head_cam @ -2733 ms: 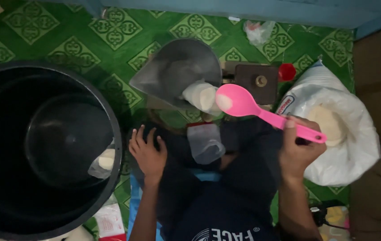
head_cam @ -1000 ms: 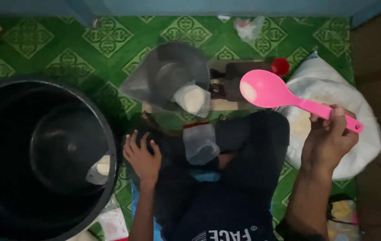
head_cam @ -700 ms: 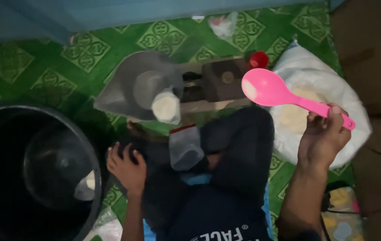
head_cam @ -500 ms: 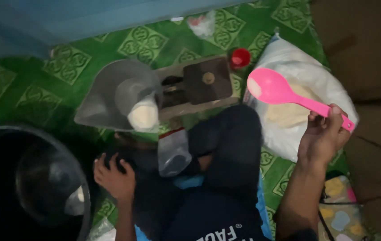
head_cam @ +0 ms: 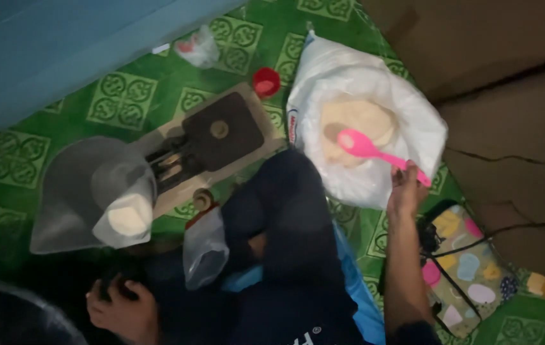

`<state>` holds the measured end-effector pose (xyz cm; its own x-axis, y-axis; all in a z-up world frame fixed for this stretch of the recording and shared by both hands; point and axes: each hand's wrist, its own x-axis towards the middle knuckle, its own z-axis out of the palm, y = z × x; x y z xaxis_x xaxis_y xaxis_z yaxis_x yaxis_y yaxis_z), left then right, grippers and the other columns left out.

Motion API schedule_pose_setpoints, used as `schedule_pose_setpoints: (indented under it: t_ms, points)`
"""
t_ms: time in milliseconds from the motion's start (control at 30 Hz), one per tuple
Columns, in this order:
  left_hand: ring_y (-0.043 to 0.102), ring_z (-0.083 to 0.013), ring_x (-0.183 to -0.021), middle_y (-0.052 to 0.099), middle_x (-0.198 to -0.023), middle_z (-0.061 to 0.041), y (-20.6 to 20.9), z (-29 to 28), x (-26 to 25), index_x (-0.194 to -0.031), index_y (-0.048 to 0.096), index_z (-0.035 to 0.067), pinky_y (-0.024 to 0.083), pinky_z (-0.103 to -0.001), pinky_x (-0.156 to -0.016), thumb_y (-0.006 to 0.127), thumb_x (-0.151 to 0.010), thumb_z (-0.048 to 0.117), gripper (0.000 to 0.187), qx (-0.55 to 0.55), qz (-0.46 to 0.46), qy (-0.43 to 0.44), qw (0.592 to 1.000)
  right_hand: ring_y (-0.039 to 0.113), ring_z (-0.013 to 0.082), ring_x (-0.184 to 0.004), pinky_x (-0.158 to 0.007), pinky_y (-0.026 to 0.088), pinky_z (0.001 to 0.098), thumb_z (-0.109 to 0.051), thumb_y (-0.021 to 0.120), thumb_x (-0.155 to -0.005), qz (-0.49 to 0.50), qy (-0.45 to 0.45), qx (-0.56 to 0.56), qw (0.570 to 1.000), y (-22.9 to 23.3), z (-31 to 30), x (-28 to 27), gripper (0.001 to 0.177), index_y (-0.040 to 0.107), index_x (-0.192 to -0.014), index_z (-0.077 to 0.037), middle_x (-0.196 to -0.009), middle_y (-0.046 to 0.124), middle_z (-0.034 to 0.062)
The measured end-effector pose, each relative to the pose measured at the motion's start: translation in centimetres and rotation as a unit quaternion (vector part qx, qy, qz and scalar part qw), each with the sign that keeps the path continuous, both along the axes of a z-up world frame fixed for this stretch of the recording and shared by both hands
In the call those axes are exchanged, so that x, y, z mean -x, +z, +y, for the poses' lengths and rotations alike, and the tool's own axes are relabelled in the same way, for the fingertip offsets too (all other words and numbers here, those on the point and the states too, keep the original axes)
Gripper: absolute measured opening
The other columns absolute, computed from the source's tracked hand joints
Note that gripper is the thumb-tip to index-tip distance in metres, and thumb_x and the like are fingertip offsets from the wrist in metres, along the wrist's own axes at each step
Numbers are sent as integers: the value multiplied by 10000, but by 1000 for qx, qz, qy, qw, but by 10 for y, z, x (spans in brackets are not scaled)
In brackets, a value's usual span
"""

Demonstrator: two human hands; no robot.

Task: Packaging white powder from a large sack into small plastic bags using a scoop and a scale.

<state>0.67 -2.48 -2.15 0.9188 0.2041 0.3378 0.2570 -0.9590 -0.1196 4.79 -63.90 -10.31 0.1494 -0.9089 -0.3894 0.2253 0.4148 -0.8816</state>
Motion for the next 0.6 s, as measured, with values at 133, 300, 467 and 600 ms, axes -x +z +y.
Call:
schedule_pose_setpoints:
  t_ms: [133, 300, 467, 600]
  points:
    - [540, -408, -1258, 600, -1298, -196, 2, -3, -3, -1061, 724, 62, 422, -522, -995, 572, -999, 174, 198, -4, -12, -22, 1000, 601, 116, -549, -524, 536, 215, -45, 688, -867, -9, 39, 16, 999, 0, 7, 7, 95, 603, -831, -68, -653, 598, 36]
    - [564, -422, -1240, 604, -1295, -192, 5, -9, -6, -1062, 720, 12, 440, -530, -996, 572, -994, 166, 225, -3, -47, -38, 998, 659, 130, -585, -600, 608, 233, -97, 741, -842, 46, 14, -11, 999, -11, -4, 12, 122, 650, -873, -21, -676, 666, 91]
    - [553, -408, -1271, 619, -1310, -186, 6, -14, -5, -1095, 752, 51, 424, -523, -1021, 546, -1026, 198, 262, -4, -39, -22, 999, 648, 106, -590, -602, 592, 218, -122, 730, -851, 54, 42, 8, 998, 6, 1, 6, 111, 651, -818, -52, -673, 663, 65]
    - [539, -385, -1303, 620, -1331, -171, 0, -10, -2, -1077, 759, 63, 413, -506, -1036, 519, -1054, 236, 297, -28, -11, 4, 1000, 615, 101, -582, -620, 596, 235, -108, 726, -869, 37, 45, 27, 998, 11, 4, 3, 129, 630, -801, -53, -674, 635, 54]
